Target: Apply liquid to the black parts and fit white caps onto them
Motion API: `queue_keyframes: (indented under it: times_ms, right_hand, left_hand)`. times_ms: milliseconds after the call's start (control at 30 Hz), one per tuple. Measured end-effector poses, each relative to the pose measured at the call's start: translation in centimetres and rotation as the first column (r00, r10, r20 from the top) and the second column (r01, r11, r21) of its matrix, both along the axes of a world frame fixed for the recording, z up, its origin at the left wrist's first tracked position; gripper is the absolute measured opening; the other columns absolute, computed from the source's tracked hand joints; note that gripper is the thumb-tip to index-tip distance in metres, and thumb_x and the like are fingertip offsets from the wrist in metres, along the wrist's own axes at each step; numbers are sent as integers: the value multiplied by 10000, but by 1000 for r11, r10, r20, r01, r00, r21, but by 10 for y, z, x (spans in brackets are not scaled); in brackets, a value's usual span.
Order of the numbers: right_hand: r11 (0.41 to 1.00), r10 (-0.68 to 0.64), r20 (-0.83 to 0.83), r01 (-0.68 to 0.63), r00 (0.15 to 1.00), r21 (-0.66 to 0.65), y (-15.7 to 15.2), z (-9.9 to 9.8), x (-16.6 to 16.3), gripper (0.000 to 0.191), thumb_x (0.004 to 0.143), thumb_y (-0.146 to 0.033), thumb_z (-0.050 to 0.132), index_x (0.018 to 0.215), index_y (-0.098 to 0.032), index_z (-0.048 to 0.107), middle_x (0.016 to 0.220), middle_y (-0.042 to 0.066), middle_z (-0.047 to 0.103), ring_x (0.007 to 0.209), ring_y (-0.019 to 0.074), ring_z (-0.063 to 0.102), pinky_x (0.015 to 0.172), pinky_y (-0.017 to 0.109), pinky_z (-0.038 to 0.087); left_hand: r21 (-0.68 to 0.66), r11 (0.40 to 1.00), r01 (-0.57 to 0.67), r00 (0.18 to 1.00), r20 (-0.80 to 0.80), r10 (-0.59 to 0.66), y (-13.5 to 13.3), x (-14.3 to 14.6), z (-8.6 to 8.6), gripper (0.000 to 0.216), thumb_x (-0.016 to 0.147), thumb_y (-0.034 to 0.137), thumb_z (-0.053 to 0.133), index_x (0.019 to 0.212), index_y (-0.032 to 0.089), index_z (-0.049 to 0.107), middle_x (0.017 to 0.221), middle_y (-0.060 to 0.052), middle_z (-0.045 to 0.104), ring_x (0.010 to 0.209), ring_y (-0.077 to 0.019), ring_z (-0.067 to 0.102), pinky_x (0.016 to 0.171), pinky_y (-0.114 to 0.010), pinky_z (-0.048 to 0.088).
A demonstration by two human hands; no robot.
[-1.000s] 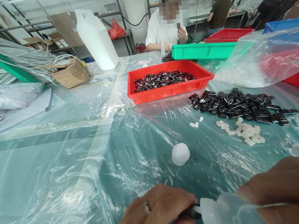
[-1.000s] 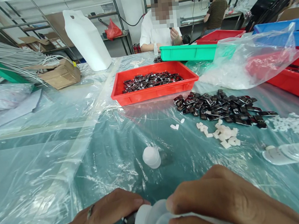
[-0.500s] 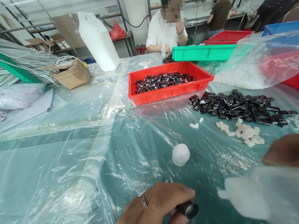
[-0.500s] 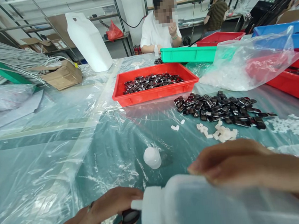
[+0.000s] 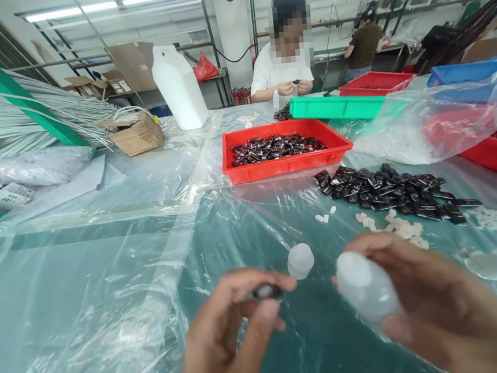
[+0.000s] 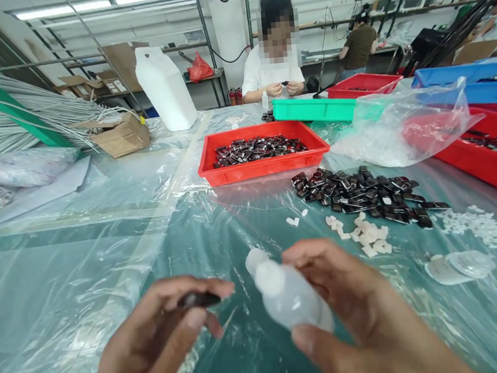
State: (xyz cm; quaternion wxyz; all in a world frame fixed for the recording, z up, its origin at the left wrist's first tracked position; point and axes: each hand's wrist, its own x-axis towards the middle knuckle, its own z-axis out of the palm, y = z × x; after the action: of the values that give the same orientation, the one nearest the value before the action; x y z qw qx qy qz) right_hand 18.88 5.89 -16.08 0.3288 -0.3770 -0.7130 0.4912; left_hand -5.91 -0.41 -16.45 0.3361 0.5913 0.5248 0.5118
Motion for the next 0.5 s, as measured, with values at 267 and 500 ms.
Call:
queue_keyframes:
  times_ms: [267,500]
  right_hand:
    - [963,269,198,-258,942,-81,-23,-13,-32,521,672,-35,822,1064,-339,660,1088,-118,693,1034,150,644,920,213,457]
    - [914,391,196,-405,899,31,8,-1,-6,340,873,-348,806,1161,-230,669,1220,16,653,1098,214,633,960,358,521]
  left_hand:
    - [56,993,-99,989,-105,105,15,-17,-6,127,995,256,613,1065,349,665,1032,64,701,994,-85,666,849,-100,523]
    - [167,986,-1,987,-161,28,12,-14,-5,232,996,155,581,1104,352,639,1059,52,666,1031,-108,631,870,-174,494]
